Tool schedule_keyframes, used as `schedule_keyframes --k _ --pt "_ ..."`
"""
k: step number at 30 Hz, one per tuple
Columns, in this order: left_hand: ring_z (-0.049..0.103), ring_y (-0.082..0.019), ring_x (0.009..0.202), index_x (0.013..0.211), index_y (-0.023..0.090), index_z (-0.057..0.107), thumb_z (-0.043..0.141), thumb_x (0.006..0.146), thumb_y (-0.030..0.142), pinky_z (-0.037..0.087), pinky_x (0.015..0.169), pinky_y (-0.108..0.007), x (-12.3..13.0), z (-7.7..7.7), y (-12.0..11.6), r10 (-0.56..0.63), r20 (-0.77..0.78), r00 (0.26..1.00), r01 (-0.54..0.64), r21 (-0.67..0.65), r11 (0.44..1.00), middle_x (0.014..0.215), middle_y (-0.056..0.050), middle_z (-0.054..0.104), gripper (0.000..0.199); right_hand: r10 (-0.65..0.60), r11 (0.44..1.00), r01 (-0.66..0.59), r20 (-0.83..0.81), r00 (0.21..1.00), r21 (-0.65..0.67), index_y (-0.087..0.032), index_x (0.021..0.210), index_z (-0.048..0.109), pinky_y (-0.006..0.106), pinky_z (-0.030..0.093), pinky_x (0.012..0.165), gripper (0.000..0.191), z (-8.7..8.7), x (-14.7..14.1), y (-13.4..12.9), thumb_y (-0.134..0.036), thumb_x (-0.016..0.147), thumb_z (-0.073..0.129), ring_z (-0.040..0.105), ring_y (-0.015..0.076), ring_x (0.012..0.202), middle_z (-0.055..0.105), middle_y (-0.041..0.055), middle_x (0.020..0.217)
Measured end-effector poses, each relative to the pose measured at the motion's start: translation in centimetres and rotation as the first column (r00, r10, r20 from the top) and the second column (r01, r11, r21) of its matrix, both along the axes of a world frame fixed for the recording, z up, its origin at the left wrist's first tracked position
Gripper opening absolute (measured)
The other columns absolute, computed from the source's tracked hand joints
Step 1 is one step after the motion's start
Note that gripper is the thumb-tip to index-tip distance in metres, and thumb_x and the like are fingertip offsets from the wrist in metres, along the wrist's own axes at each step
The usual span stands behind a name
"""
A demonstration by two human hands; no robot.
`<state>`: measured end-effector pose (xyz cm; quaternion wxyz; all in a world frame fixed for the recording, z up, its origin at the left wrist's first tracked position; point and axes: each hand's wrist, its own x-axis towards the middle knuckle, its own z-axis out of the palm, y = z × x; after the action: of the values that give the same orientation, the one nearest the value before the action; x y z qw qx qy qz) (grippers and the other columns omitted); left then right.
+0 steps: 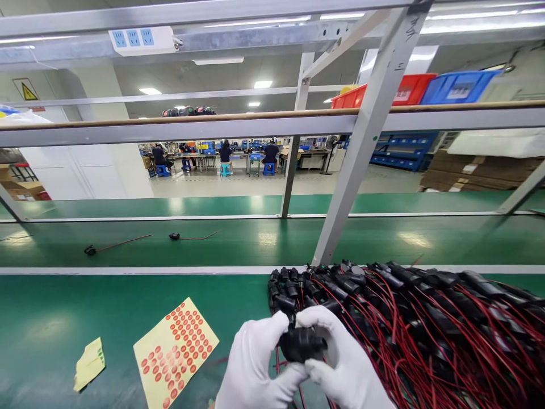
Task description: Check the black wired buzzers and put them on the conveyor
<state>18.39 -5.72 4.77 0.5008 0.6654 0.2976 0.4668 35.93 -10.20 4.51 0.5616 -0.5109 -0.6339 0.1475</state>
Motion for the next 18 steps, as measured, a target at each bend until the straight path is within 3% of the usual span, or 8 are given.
schedule_keyframes --k 4,6,7,9,11,13,15,18 --pt "0.058 -0.03 0.1 0.115 0.034 0.075 0.088 0.068 0.027 0.039 0.098 -0.041 0.6 0.9 0.4 -0.011 -0.036 0.999 0.007 -0.12 0.993 0.107 -0.008 0.071 0.049 0.056 0.99 -0.079 -0.194 0.979 -0.113 -0.023 0.105 0.065 0.037 0.062 0.074 0.047 -1.2 0.5 0.6 -0.063 0.079 0.068 0.072 0.0286 0.085 0.072 0.0093 0.095" --pt "0.06 -0.027 0.091 0.109 0.029 0.075 0.086 0.069 0.027 0.044 0.09 -0.039 0.6 2.1 1.2 -0.137 0.001 0.991 0.132 -0.277 0.952 0.099 -0.007 0.071 0.041 0.061 0.987 -0.096 -0.255 0.965 -0.128 -0.024 0.109 0.067 0.04 0.062 0.078 0.051 -1.3 0.5 0.7 -0.067 0.082 0.063 0.072 0.0297 0.088 0.073 0.0098 0.097" --pt "0.061 -0.024 0.085 0.106 0.025 0.074 0.084 0.072 0.03 0.047 0.084 -0.037 0.5 2.6 1.6 -0.236 0.083 0.968 0.25 -0.375 0.893 0.096 -0.007 0.07 0.036 0.072 0.985 -0.112 -0.282 0.957 -0.129 -0.025 0.114 0.066 0.041 0.061 0.079 0.053 -1.4 0.6 0.8 -0.068 0.085 0.059 0.072 0.0296 0.088 0.074 0.01 0.097" --pt "0.06 -0.017 0.071 0.099 0.016 0.074 0.078 0.078 0.041 0.049 0.071 -0.031 0.5 3.2 2.4 -0.372 0.354 0.858 0.51 -0.506 0.695 0.091 -0.008 0.068 0.032 0.108 0.981 -0.152 -0.315 0.943 -0.119 -0.026 0.124 0.064 0.042 0.061 0.077 0.057 -1.9 1.0 1.2 -0.069 0.09 0.051 0.073 0.0282 0.083 0.074 0.0102 0.095" --pt "0.058 -0.011 0.062 0.093 0.01 0.073 0.079 0.076 0.048 0.048 0.063 -0.025 0.7 3.0 3.2 -0.343 0.58 0.739 0.666 -0.549 0.505 0.086 -0.008 0.066 0.041 0.153 0.976 -0.192 -0.313 0.937 -0.098 -0.026 0.128 0.062 0.039 0.062 0.069 0.058 -2.8 1.7 1.8 -0.068 0.092 0.048 0.072 0.0252 0.073 0.075 0.0096 0.09" --pt "0.058 -0.009 0.062 0.093 0.008 0.072 0.085 0.07 0.045 0.05 0.063 -0.023 1.2 2.6 4.4 -0.255 0.654 0.712 0.69 -0.585 0.427 0.084 -0.007 0.064 0.046 0.151 0.977 -0.187 -0.285 0.947 -0.105 -0.024 0.124 0.065 0.036 0.062 0.063 0.056 -3.8 2.6 2.5 -0.068 0.092 0.049 0.072 0.0231 0.067 0.076 0.0093 0.087" --pt "0.062 -0.011 0.069 0.099 0.006 0.071 0.084 0.073 0.036 0.053 0.068 -0.024 1.8 2.7 6.7 -0.213 0.645 0.734 0.658 -0.6 0.455 0.086 -0.007 0.064 0.041 0.092 0.98 -0.13 -0.238 0.967 -0.149 -0.023 0.118 0.069 0.035 0.062 0.06 0.055 -4.5 3.5 2.7 -0.068 0.092 0.049 0.072 0.0228 0.064 0.076 0.0096 0.085" --pt "0.066 -0.015 0.084 0.1 0.01 0.068 0.068 0.089 0.024 0.056 0.077 -0.029 2.6 4.0 13.3 -0.154 0.621 0.768 0.548 -0.515 0.66 0.095 -0.007 0.066 0.018 -0.054 0.981 0.021 -0.169 0.984 -0.194 -0.022 0.11 0.073 0.035 0.064 0.061 0.055 -4.4 4.9 2.1 -0.068 0.093 0.048 0.074 0.023 0.063 0.078 0.0097 0.083"
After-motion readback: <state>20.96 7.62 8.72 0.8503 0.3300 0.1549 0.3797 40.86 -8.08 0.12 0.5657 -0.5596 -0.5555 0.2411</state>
